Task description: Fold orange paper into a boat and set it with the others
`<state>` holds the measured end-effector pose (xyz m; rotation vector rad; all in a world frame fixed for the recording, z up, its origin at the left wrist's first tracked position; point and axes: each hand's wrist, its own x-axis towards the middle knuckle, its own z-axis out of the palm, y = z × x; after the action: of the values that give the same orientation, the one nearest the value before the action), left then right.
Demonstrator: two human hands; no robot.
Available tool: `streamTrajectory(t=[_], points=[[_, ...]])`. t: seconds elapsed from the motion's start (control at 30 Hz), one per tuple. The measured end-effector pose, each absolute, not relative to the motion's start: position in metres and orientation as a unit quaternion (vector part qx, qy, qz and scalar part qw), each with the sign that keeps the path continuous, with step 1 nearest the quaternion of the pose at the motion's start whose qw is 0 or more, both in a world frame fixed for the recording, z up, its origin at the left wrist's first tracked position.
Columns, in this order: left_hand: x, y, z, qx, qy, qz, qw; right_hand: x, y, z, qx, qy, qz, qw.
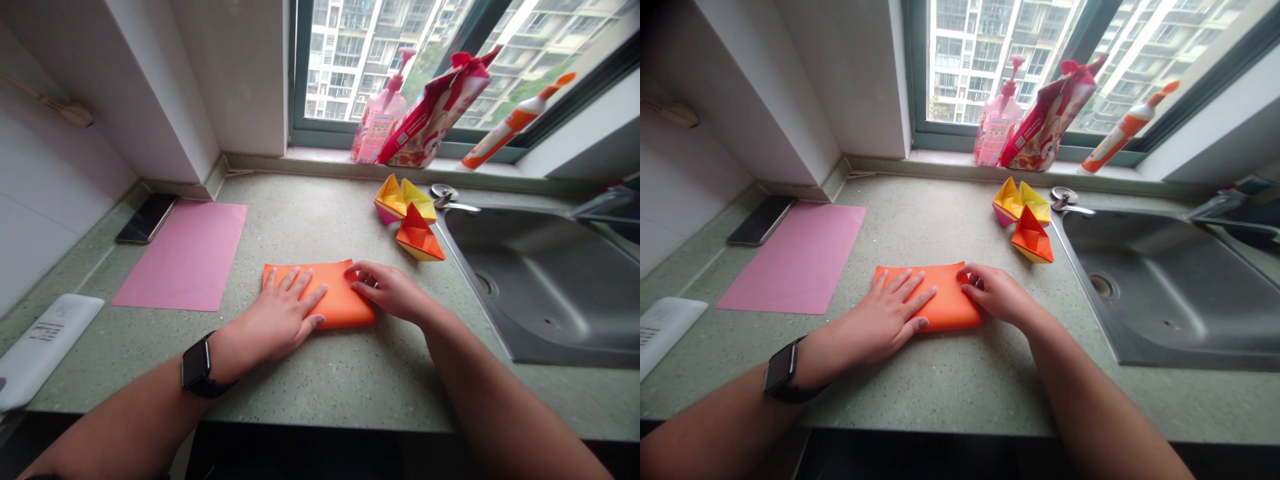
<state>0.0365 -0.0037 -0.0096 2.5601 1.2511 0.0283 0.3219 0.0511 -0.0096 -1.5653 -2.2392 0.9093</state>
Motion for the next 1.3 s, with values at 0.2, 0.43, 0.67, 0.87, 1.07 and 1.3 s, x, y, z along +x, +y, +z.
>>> streamTrajectory(t=[0.2, 0.43, 0.67, 0.87, 1.07, 1.3], points=[[0.040, -0.004, -0.014, 0.883, 0.444, -0.008, 0.151, 0.322, 0.052, -0.010, -0.538, -0.771, 0.315, 0.128], [0.038, -0.004, -0.019, 0.888, 0.438, 0.006, 0.144, 0.321, 0.051, -0.010, -0.544, -0.773, 0.306, 0.114], [0.044, -0.004, -0.006, 0.878, 0.446, -0.042, 0.166, 0.321, 0.051, -0.009, -0.543, -0.775, 0.304, 0.110], [0.046, -0.004, -0.001, 0.874, 0.455, -0.061, 0.157, 0.321, 0.051, -0.010, -0.544, -0.774, 0.307, 0.107], [0.047, -0.004, 0.001, 0.873, 0.458, -0.070, 0.154, 0.320, 0.051, -0.010, -0.545, -0.773, 0.304, 0.118], [0.047, -0.005, -0.001, 0.870, 0.464, -0.060, 0.153, 0.318, 0.051, -0.010, -0.552, -0.768, 0.302, 0.116]])
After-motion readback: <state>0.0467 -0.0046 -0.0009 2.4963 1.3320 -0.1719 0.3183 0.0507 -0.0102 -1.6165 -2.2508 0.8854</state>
